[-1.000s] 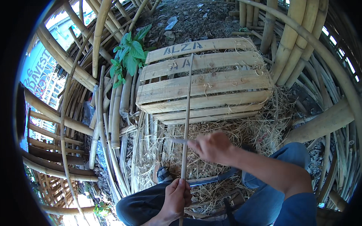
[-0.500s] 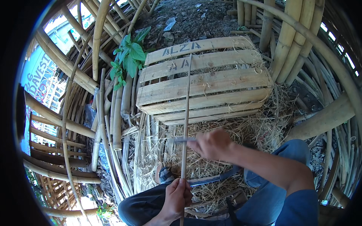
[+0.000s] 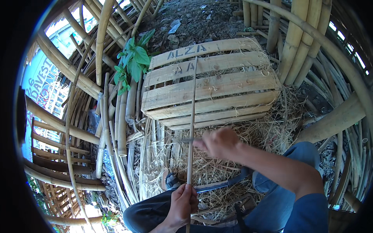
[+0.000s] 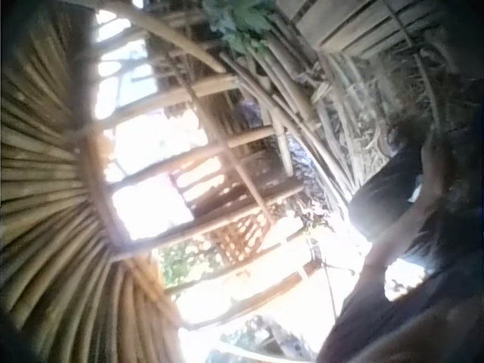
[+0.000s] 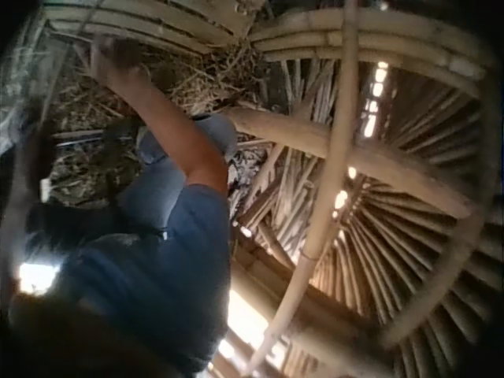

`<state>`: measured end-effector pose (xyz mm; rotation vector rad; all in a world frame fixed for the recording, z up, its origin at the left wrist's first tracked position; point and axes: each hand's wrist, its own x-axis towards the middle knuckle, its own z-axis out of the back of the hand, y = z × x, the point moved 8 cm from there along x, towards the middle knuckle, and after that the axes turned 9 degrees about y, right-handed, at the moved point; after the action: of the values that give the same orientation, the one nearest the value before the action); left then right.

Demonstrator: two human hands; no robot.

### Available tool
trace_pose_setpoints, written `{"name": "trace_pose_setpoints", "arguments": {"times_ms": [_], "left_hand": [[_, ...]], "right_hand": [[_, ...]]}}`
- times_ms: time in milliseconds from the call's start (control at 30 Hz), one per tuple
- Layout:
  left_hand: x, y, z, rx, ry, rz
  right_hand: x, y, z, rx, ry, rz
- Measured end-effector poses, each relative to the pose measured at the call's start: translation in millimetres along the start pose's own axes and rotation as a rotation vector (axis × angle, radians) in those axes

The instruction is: The person scrapes a bamboo strip using a small knife and then scrapes along the strip with a machete.

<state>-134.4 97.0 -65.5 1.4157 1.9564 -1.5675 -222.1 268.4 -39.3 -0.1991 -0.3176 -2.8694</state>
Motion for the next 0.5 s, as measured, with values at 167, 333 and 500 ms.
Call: {"name": "trace_pose_setpoints", "arguments": {"times_ms": [167,333,500], "left_hand": [[-0.1,-4.0,2.0,0.024,0.002,0.000],[0.5,-4.7,-0.8,0.052,0.018,-0.019],[-0.1,-1.9,5.0,0.110,-0.008,-0.031]], "right_hand": [[-3.8,5.8,-7.7,0.097,0.007,-0.026],[11.5,-48.2,3.7,0.141,-0.058,-0.330],[14.4,-23.3,0.7,0.129,0.069,-0.174]]}}
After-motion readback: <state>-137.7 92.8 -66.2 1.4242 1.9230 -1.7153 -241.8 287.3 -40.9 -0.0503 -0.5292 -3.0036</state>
